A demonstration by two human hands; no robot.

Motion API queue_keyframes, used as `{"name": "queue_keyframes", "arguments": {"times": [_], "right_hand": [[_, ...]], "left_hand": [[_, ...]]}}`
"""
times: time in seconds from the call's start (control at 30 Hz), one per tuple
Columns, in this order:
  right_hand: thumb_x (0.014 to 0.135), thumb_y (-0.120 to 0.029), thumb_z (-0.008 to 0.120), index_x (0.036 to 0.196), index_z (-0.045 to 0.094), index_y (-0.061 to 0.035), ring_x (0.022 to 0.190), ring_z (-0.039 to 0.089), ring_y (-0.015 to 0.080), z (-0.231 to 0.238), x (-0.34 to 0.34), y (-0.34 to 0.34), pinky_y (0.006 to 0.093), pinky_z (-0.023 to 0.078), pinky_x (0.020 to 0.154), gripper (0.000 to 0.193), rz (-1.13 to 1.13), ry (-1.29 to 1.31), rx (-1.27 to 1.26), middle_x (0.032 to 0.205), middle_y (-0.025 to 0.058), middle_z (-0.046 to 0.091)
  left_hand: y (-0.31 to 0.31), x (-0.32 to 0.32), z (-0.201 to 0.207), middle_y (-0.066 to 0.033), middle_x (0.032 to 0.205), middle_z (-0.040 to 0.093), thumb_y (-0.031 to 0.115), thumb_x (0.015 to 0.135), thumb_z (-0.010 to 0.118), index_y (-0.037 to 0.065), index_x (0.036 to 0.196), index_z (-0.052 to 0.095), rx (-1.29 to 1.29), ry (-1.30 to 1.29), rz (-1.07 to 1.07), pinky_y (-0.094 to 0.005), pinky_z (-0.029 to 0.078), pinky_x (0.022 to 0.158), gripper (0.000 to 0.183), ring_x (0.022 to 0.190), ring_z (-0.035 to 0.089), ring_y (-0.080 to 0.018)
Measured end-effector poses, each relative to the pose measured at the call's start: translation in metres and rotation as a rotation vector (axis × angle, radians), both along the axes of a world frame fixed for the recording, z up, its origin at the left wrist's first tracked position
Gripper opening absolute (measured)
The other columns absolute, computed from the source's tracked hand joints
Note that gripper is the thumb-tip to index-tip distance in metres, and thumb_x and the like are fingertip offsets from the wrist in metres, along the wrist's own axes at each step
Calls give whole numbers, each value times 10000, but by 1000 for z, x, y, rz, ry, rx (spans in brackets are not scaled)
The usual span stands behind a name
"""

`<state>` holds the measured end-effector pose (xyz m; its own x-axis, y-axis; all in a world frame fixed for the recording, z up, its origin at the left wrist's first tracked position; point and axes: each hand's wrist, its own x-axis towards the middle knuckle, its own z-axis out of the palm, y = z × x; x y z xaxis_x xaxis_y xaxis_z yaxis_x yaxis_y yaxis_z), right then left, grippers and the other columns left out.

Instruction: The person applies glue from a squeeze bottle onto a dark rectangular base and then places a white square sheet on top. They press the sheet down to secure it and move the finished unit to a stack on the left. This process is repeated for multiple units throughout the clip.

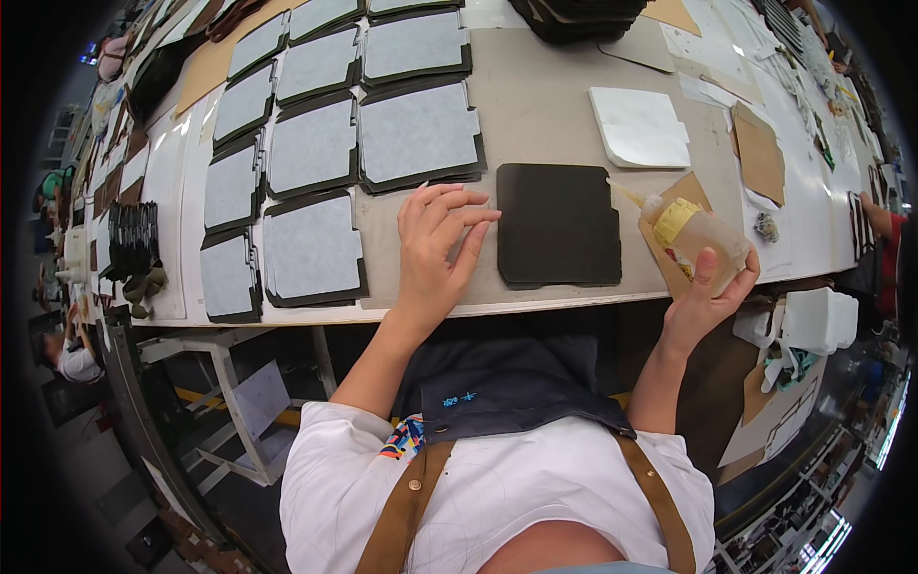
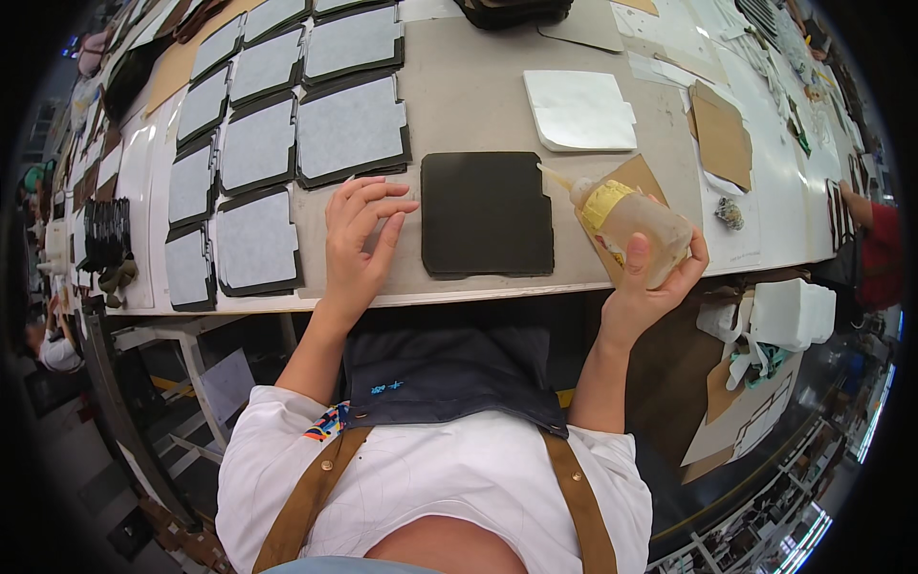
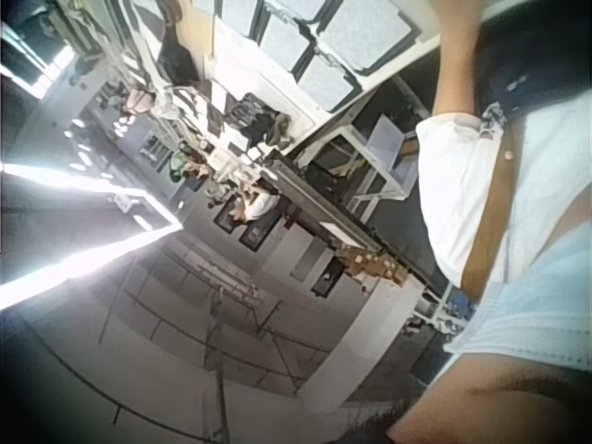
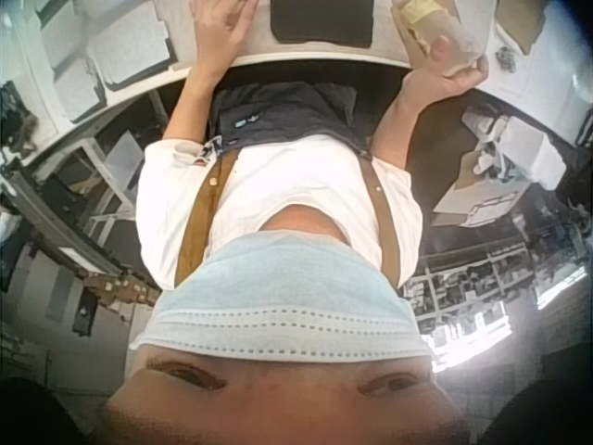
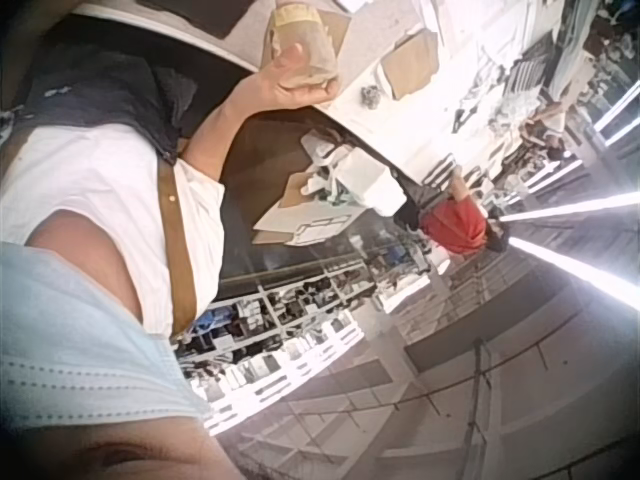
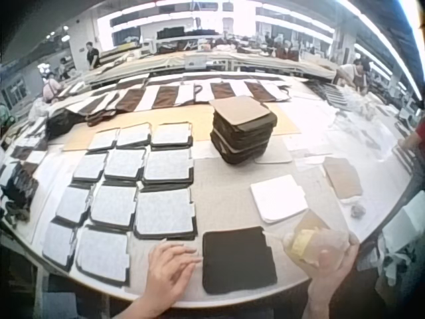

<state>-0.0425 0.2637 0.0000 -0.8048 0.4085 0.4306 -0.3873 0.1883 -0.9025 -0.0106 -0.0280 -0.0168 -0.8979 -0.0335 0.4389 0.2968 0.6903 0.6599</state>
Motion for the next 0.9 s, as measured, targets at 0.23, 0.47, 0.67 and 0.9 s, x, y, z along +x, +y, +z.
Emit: {"name": "queue_keyframes", "arguments": {"times": [0.23, 0.47, 0.67, 0.9], "right_hand": [[935, -208, 756, 1337, 428, -27, 1217, 595, 253, -2, 1, 0, 387, 458, 1072, 550, 2, -7, 43, 1309, 188, 603], [927, -249, 761, 1313, 370, -25, 1217, 611, 342, 4, 1, -11, 443, 462, 1079, 593, 58, 6, 75, 1287, 239, 594], [911, -248, 778, 1311, 369, -29, 1205, 619, 348, 3, -1, -25, 453, 465, 1086, 612, 127, 73, 123, 1269, 228, 590], [890, -262, 801, 1309, 371, -28, 1193, 625, 342, 3, -1, -41, 439, 484, 1059, 644, 189, 125, 171, 1262, 204, 579]], "left_hand": [[0, 0, 0, -41, 1138, 701, 80, 907, 665, 85, 997, 751, 10, -4, 0, -424, 359, 1061, 124, 1200, 558, -278], [1, -1, 0, -25, 1116, 689, 77, 888, 687, 113, 990, 743, 39, 4, 2, -462, 336, 1092, 122, 1182, 558, -268], [0, 0, -1, -28, 1118, 686, 76, 889, 684, 117, 988, 741, 46, -1, 1, -471, 331, 1097, 121, 1184, 557, -269], [-1, 0, -2, -28, 1109, 683, 81, 890, 685, 121, 982, 739, 46, 9, 3, -484, 330, 1102, 114, 1185, 555, -273]]}}
